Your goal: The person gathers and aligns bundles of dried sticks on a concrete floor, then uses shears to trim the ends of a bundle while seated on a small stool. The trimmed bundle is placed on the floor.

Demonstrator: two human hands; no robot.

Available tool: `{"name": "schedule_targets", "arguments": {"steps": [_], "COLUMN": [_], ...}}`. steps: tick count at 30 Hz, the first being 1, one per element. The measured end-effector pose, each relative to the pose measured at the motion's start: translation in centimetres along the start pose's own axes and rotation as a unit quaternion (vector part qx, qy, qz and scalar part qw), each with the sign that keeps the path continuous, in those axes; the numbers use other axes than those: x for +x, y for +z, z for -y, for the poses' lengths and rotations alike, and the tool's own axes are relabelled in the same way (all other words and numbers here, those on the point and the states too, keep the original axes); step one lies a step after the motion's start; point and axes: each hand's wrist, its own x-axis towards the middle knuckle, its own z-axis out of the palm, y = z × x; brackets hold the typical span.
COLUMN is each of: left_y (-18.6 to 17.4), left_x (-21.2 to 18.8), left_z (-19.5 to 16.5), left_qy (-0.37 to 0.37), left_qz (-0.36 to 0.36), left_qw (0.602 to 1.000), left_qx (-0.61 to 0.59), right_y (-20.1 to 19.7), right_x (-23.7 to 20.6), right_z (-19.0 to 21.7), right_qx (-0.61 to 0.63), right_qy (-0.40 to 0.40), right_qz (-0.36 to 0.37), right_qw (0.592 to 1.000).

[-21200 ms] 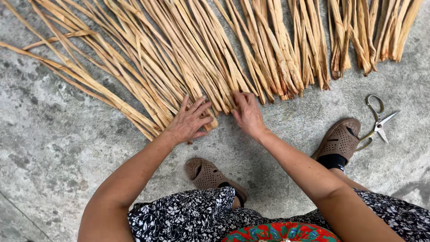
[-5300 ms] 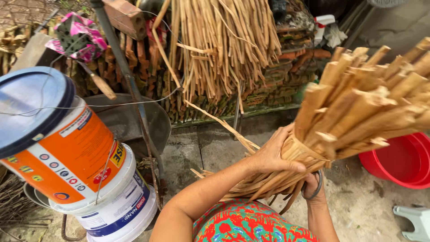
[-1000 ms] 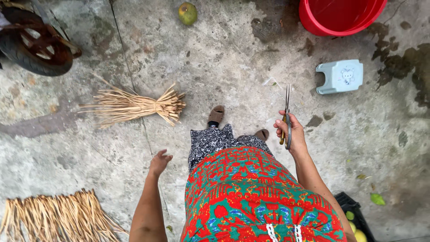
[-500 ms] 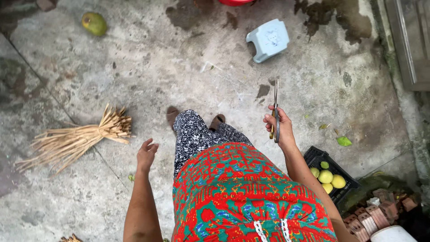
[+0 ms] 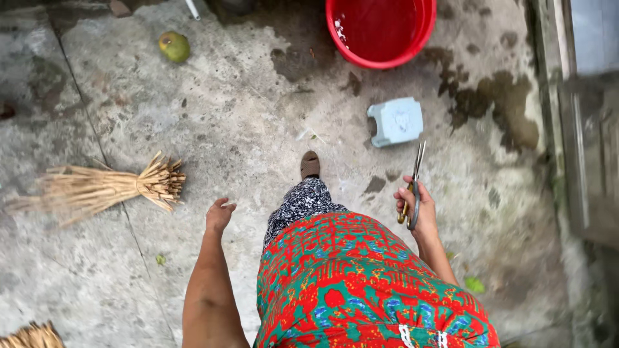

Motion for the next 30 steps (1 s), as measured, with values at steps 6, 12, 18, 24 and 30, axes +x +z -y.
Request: {"name": "schedule_targets", "arguments": {"steps": [6,12,18,24,30], "left_y": [1.2,3.4,9.8,24.3,32.2], "left_x": [0.7,0.0,-5.1,-13.1,-19.2], "left_z": [-3.4,-6.6,-5.8,-5.4,-6.8], "left_qy": [0.063,0.024,-0.037,-0.071,-0.128], "left_qz": [-0.030,-0.074,-0.137,-0.179,-0.180], "left_qw": [0.997,0.974,0.953,0.917,0.900], "left_qx": [-0.027,-0.210,-0.267,-0.349,-0.376], "right_y": [-2.4,-2.2,-1.8,-5.7,-8.6], "right_x": [5.6,11.6,17.1,21.6,24.1], "right_z": [5.4,9.4,12.1,13.9,14.2], "right_qx": [-0.055,-0.096,-0.175,-0.253,-0.336], "right_qy": [-0.006,0.023,0.015,-0.008,0.026], "right_qz": [0.018,0.079,0.209,0.305,0.336], "right_qw": [0.998,0.992,0.962,0.918,0.879]}}
